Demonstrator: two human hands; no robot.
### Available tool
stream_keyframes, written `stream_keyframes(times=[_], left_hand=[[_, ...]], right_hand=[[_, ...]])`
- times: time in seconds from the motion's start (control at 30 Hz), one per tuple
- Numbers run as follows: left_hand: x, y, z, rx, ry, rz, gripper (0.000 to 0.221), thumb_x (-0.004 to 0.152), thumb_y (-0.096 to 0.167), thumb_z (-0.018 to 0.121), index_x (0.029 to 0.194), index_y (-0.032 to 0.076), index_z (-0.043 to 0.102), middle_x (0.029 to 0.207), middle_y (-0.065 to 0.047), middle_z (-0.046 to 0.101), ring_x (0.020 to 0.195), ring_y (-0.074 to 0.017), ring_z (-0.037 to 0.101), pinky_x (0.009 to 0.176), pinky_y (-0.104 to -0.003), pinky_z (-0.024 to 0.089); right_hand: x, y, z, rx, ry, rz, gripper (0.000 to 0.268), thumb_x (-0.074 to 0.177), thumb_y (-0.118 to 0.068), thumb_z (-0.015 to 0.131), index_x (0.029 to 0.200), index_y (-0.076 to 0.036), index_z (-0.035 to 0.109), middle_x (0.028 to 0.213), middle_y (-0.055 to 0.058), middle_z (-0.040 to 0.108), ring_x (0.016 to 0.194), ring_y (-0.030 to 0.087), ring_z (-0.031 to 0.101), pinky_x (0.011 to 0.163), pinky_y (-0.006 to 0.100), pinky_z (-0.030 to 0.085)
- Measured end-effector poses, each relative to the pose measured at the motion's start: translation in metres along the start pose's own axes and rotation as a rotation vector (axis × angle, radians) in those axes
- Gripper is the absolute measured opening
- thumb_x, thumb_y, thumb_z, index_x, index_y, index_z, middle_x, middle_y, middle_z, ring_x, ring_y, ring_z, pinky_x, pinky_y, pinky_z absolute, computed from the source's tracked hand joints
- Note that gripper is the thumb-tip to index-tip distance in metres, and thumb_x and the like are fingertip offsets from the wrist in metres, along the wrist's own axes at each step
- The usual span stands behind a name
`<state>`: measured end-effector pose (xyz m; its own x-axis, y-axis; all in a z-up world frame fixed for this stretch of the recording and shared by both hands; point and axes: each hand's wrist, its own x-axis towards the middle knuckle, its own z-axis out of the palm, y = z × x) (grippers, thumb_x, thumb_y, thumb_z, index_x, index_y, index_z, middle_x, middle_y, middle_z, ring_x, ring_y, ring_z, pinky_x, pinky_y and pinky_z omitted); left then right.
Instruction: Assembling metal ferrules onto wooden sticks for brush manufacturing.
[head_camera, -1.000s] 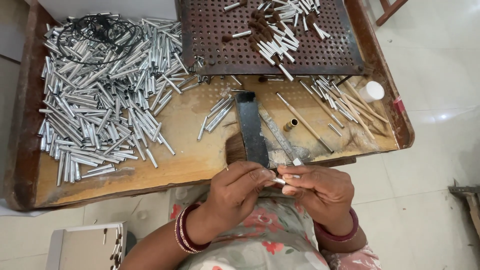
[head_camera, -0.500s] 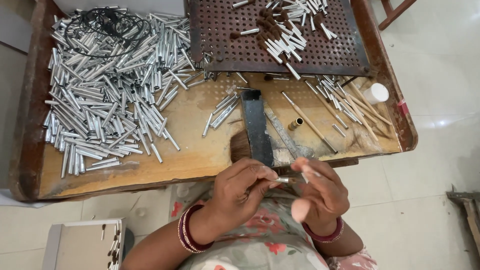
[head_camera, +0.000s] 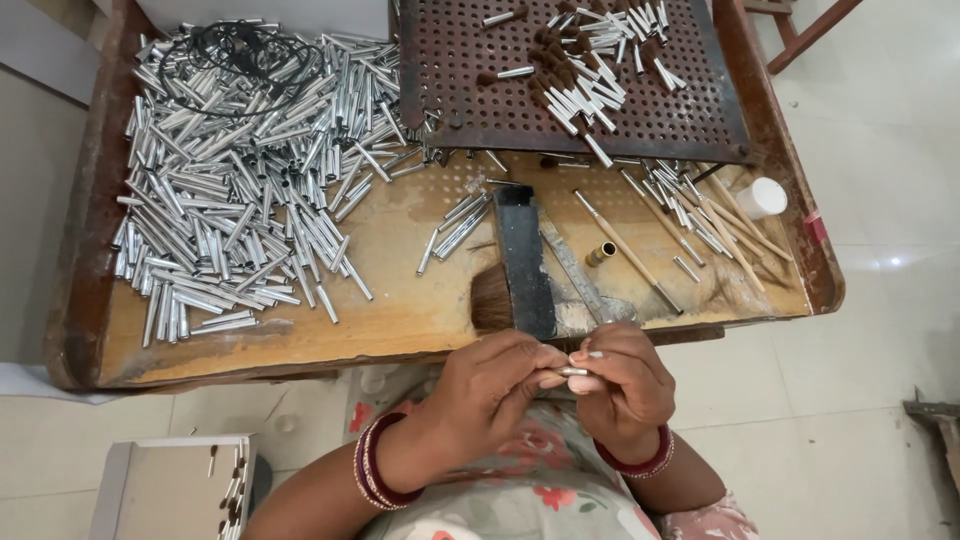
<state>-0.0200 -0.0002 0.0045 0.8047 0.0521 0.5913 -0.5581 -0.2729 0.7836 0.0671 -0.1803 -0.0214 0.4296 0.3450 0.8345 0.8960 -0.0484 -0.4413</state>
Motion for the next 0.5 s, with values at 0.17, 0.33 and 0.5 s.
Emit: stream_keyframes(times=[0.17, 0.33, 0.5], left_hand=[[0.002, 0.004, -0.017, 0.229, 0.005, 0.013, 0.031, 0.080, -0.009, 0.068, 0.110, -0.001, 0.069, 0.098, -0.017, 0.069, 0.087, -0.0344, 0.071, 0.074, -0.038, 0.057], [0.006, 0.006, -0.016, 0.133, -0.017, -0.098, 0.021, 0.087, -0.007, 0.070, 0.106, 0.001, 0.069, 0.095, -0.016, 0.070, 0.086, -0.0335, 0.071, 0.071, -0.037, 0.057], [-0.002, -0.013, -0.027, 0.294, 0.085, -0.133, 0.016, 0.087, -0.007, 0.066, 0.099, 0.003, 0.068, 0.095, -0.013, 0.072, 0.086, -0.0342, 0.072, 0.073, -0.039, 0.058]], right_hand=[[0.002, 0.002, 0.015, 0.077, 0.000, 0.060, 0.018, 0.098, -0.016, 0.072, 0.098, -0.001, 0.063, 0.091, 0.010, 0.066, 0.082, 0.021, 0.065, 0.076, 0.033, 0.055], [0.001, 0.007, 0.022, 0.122, -0.016, 0.121, 0.017, 0.102, -0.017, 0.065, 0.101, -0.002, 0.059, 0.094, 0.010, 0.063, 0.084, 0.021, 0.064, 0.075, 0.031, 0.053], [-0.004, 0.024, 0.015, 0.354, 0.330, 0.194, 0.025, 0.111, -0.028, 0.061, 0.110, -0.004, 0.054, 0.100, 0.008, 0.061, 0.090, 0.015, 0.063, 0.079, 0.028, 0.055]])
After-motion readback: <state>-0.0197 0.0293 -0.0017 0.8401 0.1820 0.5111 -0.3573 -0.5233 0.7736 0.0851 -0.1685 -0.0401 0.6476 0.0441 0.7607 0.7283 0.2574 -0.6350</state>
